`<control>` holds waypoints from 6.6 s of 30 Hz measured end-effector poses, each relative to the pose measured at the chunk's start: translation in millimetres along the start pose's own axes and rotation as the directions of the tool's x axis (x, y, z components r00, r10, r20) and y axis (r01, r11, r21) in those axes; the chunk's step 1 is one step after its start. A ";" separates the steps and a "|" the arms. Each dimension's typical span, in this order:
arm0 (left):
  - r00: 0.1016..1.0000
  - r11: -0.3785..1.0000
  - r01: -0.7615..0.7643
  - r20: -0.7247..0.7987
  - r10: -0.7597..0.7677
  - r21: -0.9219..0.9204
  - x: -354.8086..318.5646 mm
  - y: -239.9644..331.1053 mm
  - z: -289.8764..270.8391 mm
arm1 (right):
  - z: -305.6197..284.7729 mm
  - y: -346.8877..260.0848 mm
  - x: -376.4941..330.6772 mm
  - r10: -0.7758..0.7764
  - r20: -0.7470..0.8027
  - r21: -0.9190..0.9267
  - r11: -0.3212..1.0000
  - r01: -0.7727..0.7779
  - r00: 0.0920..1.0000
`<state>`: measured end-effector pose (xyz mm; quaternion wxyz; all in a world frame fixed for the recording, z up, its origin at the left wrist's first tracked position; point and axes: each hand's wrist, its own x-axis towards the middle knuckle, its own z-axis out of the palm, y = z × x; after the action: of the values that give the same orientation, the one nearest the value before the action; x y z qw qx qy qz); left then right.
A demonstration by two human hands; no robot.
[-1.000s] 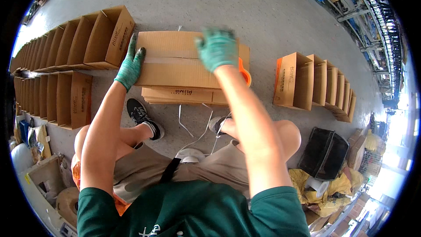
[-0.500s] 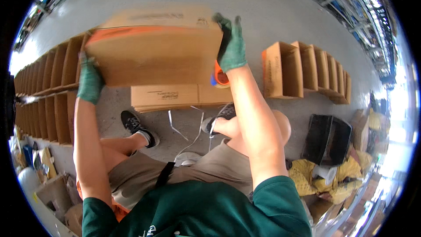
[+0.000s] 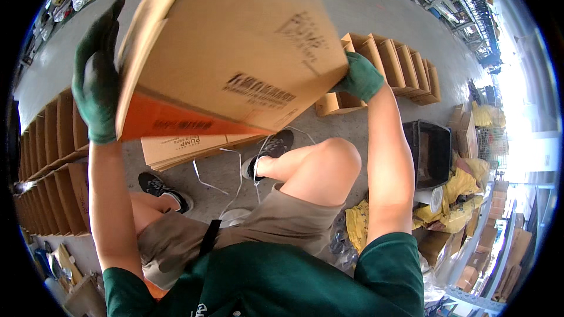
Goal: The person sits on the floor and repeatedly folds the flaps of cardboard boxes closed. They use a handheld tape dispenser to apply clear packing tape across the seams of each box, then place the sealed boxes into a stack.
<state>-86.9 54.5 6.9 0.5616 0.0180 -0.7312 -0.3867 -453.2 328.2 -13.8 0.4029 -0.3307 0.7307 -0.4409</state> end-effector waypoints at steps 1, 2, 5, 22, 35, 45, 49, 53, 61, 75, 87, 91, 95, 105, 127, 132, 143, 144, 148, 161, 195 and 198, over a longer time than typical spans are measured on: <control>0.997 0.996 0.077 -0.036 -0.075 0.048 1.0 4.3 19.4 | -15.4 16.0 -6.6 0.044 -0.077 0.096 0.995 -0.036 0.996; 0.986 0.984 0.155 -0.074 -0.149 0.092 1.8 7.3 35.0 | -28.3 32.2 -13.7 0.094 -0.151 0.195 0.979 -0.064 0.984; 0.967 0.943 0.243 0.018 -0.253 0.228 -12.0 -14.6 31.2 | -34.0 78.6 -28.6 0.313 -0.307 0.546 0.831 -0.103 0.899; 0.702 0.535 0.520 0.023 -0.712 0.666 -69.9 -14.0 -112.9 | 70.9 214.6 23.4 -0.218 -0.606 -0.641 0.703 -0.307 0.765; 0.397 0.337 0.653 0.073 -0.915 0.678 -128.3 -57.4 -128.5 | 25.7 240.3 61.8 0.421 -0.281 -0.832 0.342 -0.437 0.863; 0.141 0.098 0.756 -0.016 -0.990 0.647 -158.6 -85.3 -145.3 | -128.3 313.3 105.4 0.434 -0.679 -0.511 0.300 -0.806 0.592; 0.135 0.133 0.741 0.048 -0.990 0.659 -151.2 -88.0 -124.6 | -151.6 319.4 109.4 0.326 -0.733 -0.599 0.105 -0.794 0.597; 0.115 0.123 0.649 0.063 -0.991 0.751 -156.0 -87.2 -121.0 | -95.8 227.6 141.7 0.334 -0.362 -0.865 0.229 -0.447 0.870; 0.032 0.146 0.540 0.153 -0.988 0.829 -173.2 -124.2 -114.4 | 90.9 67.1 112.5 0.240 0.449 -0.836 0.454 0.310 0.861; 0.033 -0.104 0.908 -0.317 -0.948 0.406 -286.1 -155.5 -127.3 | 243.5 214.8 96.7 0.060 0.072 -0.856 0.516 0.031 0.996; 0.192 0.121 0.976 -0.468 -0.862 0.179 -212.0 -137.4 -187.4 | 251.2 156.6 89.4 0.077 -0.051 -0.852 0.517 -0.084 0.996; 0.324 0.363 0.931 -0.514 -0.795 0.025 -168.8 -116.1 -210.1 | 240.1 206.4 86.6 0.058 -0.068 -0.912 0.401 -0.086 0.996; 0.351 0.346 0.931 -0.540 -0.765 0.114 -164.1 -99.6 -236.1 | 256.5 160.0 84.9 0.149 0.057 -0.951 0.309 0.009 0.987; 0.424 0.358 0.905 -0.423 -0.801 0.229 -151.7 -75.2 -240.5 | 220.3 -44.6 83.3 -0.557 0.159 -0.958 0.111 0.263 0.815; 0.171 0.232 0.904 0.195 -0.966 0.359 -149.4 -27.2 -168.5 | 232.9 22.3 107.9 -0.575 0.271 -0.409 0.657 0.633 0.772; 0.481 0.514 0.787 0.181 -0.858 0.341 -146.9 -14.8 -154.7 | 245.3 51.6 106.6 -0.642 0.136 -0.469 0.629 0.620 0.755; 0.491 0.525 0.831 0.202 -0.848 0.185 -166.1 -42.3 -125.5 | 206.0 52.1 129.1 -0.329 0.060 0.493 0.831 0.259 0.942; 0.503 0.504 0.800 0.095 -0.859 0.324 -170.3 -48.0 -124.3 | 206.2 48.5 131.7 -0.219 -0.040 0.418 0.883 0.215 0.975; 0.632 0.450 0.695 -0.179 -0.754 0.561 -191.0 -67.6 -117.8 | 222.8 11.9 118.3 -0.072 -0.217 0.204 0.972 0.118 0.973; 0.608 0.530 0.777 -0.187 -0.771 0.339 -184.1 -69.1 -108.5 | 236.5 60.6 106.6 -0.274 0.063 -0.183 0.942 0.281 0.960; 0.628 0.505 0.733 -0.167 -0.760 0.456 -202.6 -86.8 -114.9 | 223.6 211.9 104.8 0.064 -0.004 -0.873 0.486 -0.035 0.998; 0.623 0.495 0.738 -0.182 -0.761 0.459 -197.9 -85.0 -106.7 | 181.2 151.7 132.5 -0.026 -0.161 -0.501 0.864 -0.059 0.987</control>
<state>40.5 28.0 -195.3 0.2967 0.4667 -0.7352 -0.3921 -373.6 208.2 -243.3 0.2456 -0.3809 0.8536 -0.2569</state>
